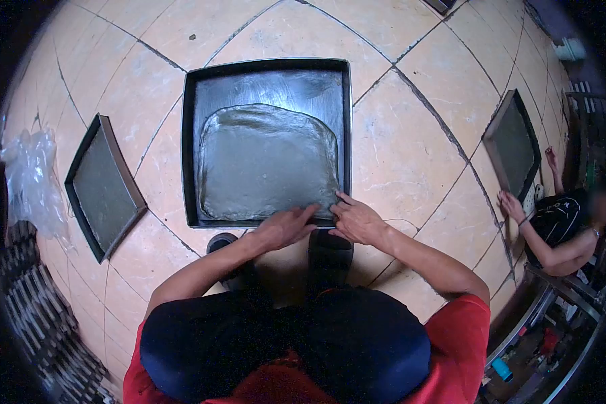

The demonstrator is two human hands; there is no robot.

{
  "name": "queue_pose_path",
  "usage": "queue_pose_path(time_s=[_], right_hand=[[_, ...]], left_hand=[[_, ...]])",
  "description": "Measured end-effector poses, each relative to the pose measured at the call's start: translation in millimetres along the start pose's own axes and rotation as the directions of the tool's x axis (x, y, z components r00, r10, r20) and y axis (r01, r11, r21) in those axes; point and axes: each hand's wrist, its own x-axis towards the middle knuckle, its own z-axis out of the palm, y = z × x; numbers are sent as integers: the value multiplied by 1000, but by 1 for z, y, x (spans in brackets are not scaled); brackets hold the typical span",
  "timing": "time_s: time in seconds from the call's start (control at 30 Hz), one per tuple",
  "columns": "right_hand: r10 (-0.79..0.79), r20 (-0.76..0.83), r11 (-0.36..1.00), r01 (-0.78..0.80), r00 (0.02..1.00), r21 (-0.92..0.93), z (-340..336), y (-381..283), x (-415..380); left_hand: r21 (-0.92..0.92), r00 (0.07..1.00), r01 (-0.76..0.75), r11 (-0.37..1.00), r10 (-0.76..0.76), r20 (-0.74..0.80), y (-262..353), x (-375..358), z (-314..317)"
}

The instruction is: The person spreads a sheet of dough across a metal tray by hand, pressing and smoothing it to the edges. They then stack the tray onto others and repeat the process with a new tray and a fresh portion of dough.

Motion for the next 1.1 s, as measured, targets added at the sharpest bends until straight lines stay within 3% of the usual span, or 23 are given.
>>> queue_pose_path(time_s=[0.1,0.17,0.2,0.33,0.4,0.47,0.5,0.6,0.7,0.73,0.83,0.87,0.9,0.93,0.97,1.03,1.1], right_hand=[[222,221,973,-229,950,4,-26,-24,18],[267,-104,959,-253,958,131,-16,-39,28],[297,-261,948,-251,918,194,-7,-43,31],[312,-235,917,-226,921,329,36,-43,35],[346,-177,897,-269,922,352,22,-47,41],[335,-310,908,-217,890,360,30,-56,53],[322,-373,916,-187,870,355,35,-58,57],[365,-288,901,-259,885,347,40,-57,58],[357,-404,907,-208,842,367,36,-61,57],[346,-375,911,-211,860,355,37,-59,57],[279,-320,939,-188,905,288,47,-34,50],[243,-325,953,-164,914,253,49,-15,48],[209,-330,966,-142,921,217,49,8,45],[330,-332,912,-207,884,355,46,37,42],[495,-229,832,-381,838,403,19,59,36],[582,-467,807,-542,666,233,-23,89,27],[527,-718,787,-581,455,209,-67,70,39]], left_hand=[[-41,1000,-10,999,10,13,-18,-17,-1],[-101,999,24,995,-21,34,-17,-17,-13],[-102,998,18,995,-24,-60,-20,-20,-19],[-98,941,32,995,-63,-334,-46,-68,-51],[-4,948,170,985,-164,-271,-59,-107,-68],[181,980,116,977,-83,-182,-95,-143,-55],[169,978,139,976,-108,-177,-97,-150,-61],[112,953,253,961,-228,-202,-86,-156,-85],[332,987,144,932,-112,-114,-97,-164,-71],[302,981,156,940,-110,-162,-95,-160,-70],[213,969,245,946,-247,-15,-92,-141,-91],[325,975,220,920,-212,-61,-104,-133,-97],[244,979,65,968,-14,-205,-113,-121,-114],[278,949,136,951,-45,-312,-118,-111,-131],[291,860,177,940,-4,-511,-124,-97,-141],[370,862,171,913,44,-505,-144,-81,-152],[411,877,91,907,123,-464,-123,-70,-137]])
